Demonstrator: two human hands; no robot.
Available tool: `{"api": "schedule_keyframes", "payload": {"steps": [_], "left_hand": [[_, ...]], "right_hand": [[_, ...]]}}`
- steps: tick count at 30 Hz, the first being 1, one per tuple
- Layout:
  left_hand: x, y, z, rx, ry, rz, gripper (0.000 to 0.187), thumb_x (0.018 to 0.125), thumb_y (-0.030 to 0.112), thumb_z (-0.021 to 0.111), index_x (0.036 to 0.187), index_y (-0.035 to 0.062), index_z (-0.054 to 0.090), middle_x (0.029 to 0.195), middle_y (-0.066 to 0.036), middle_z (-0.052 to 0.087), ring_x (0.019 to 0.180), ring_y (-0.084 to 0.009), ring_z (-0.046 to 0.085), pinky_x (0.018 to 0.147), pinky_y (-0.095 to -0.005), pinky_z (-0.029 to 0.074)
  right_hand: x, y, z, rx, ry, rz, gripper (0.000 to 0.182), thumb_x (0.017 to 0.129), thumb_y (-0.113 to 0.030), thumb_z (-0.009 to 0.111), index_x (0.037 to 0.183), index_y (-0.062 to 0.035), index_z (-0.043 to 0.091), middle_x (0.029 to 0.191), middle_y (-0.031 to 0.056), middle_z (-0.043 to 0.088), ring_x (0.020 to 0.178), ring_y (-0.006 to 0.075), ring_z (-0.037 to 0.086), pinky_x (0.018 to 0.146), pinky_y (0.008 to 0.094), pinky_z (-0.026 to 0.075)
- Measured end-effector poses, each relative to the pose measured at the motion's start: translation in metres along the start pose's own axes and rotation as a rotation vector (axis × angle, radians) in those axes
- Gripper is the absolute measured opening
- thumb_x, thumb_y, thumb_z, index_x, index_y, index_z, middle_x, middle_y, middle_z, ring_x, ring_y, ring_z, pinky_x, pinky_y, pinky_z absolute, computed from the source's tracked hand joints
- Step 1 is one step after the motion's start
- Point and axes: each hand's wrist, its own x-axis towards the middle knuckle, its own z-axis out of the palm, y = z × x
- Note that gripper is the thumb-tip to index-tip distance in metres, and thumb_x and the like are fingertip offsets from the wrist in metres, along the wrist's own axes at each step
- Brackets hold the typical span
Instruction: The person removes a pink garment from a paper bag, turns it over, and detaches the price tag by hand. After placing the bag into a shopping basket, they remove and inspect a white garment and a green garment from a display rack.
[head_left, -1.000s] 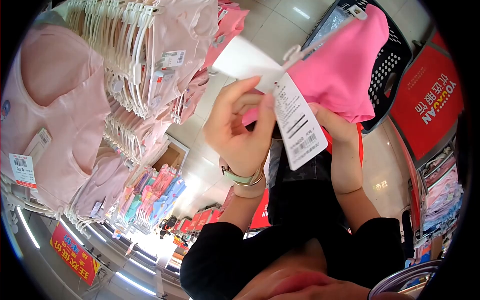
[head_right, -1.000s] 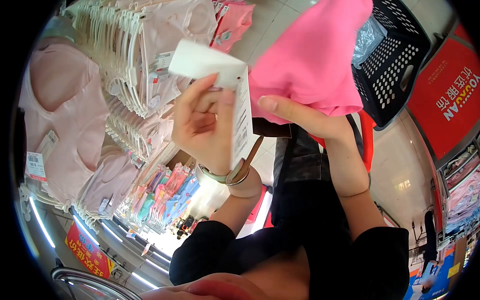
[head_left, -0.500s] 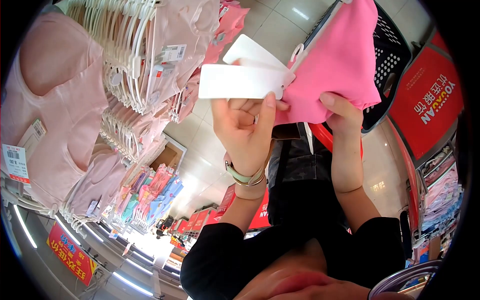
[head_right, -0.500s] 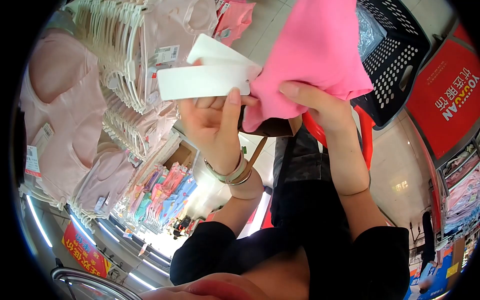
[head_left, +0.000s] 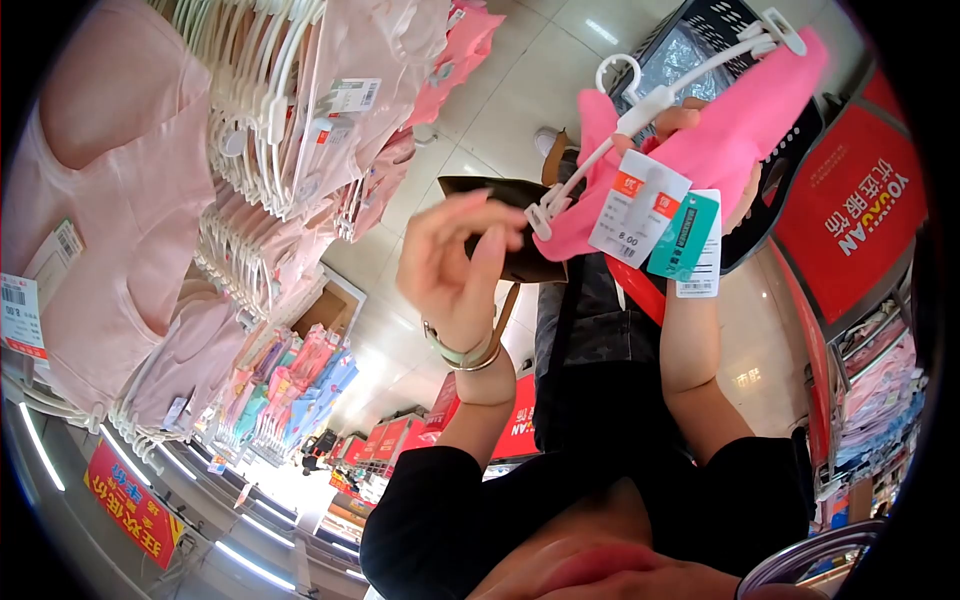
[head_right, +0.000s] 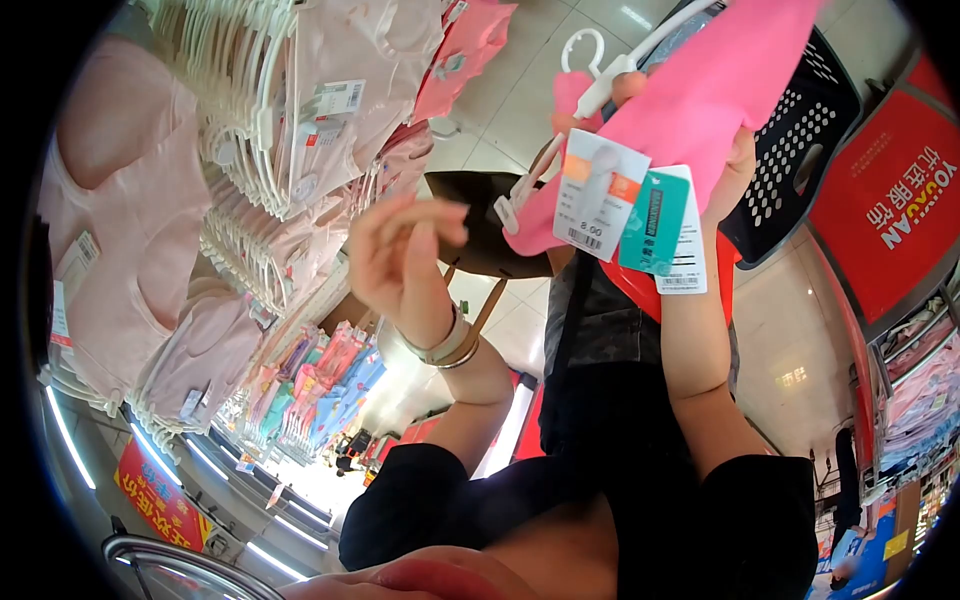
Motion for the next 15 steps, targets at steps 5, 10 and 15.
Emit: {"api": "schedule_keyframes", "payload": {"steps": [5, 10, 15], "left_hand": [[0.013, -0.022, 0.006, 0.433, -0.261, -0.107, 0.028, 0.066, -0.003, 0.063, 0.093, 0.0005, 0.055, 0.087, -0.01, 0.059, 0.079, -0.0167, 0.056, 0.072, -0.0257, 0.044], [0.004, -0.018, 0.009, 0.258, -0.329, -0.198, 0.018, 0.065, -0.003, 0.063, 0.082, -0.0002, 0.057, 0.084, -0.009, 0.057, 0.075, -0.0157, 0.056, 0.067, -0.0246, 0.044], [0.006, -0.022, 0.009, 0.23, -0.307, -0.154, 0.015, 0.067, -0.004, 0.06, 0.082, -0.0015, 0.059, 0.093, -0.01, 0.055, 0.076, -0.0157, 0.055, 0.065, -0.023, 0.044]], "right_hand": [[-0.002, 0.007, -0.004, 0.27, -0.002, 0.004, 0.044, 0.077, -0.042, 0.043, 0.102, -0.0062, 0.045, 0.102, 0.0102, 0.046, 0.099, 0.0256, 0.046, 0.087, 0.0532, 0.036], [0.002, 0.011, 0.007, 0.247, -0.097, 0.121, 0.047, 0.077, -0.045, 0.044, 0.102, -0.006, 0.046, 0.103, 0.0039, 0.046, 0.099, 0.0289, 0.047, 0.086, 0.0484, 0.038], [0.006, 0.005, 0.002, 0.238, -0.266, 0.167, 0.056, 0.078, -0.048, 0.042, 0.114, -0.005, 0.039, 0.116, 0.0008, 0.04, 0.111, 0.0502, 0.033, 0.09, 0.0527, 0.033]]}}
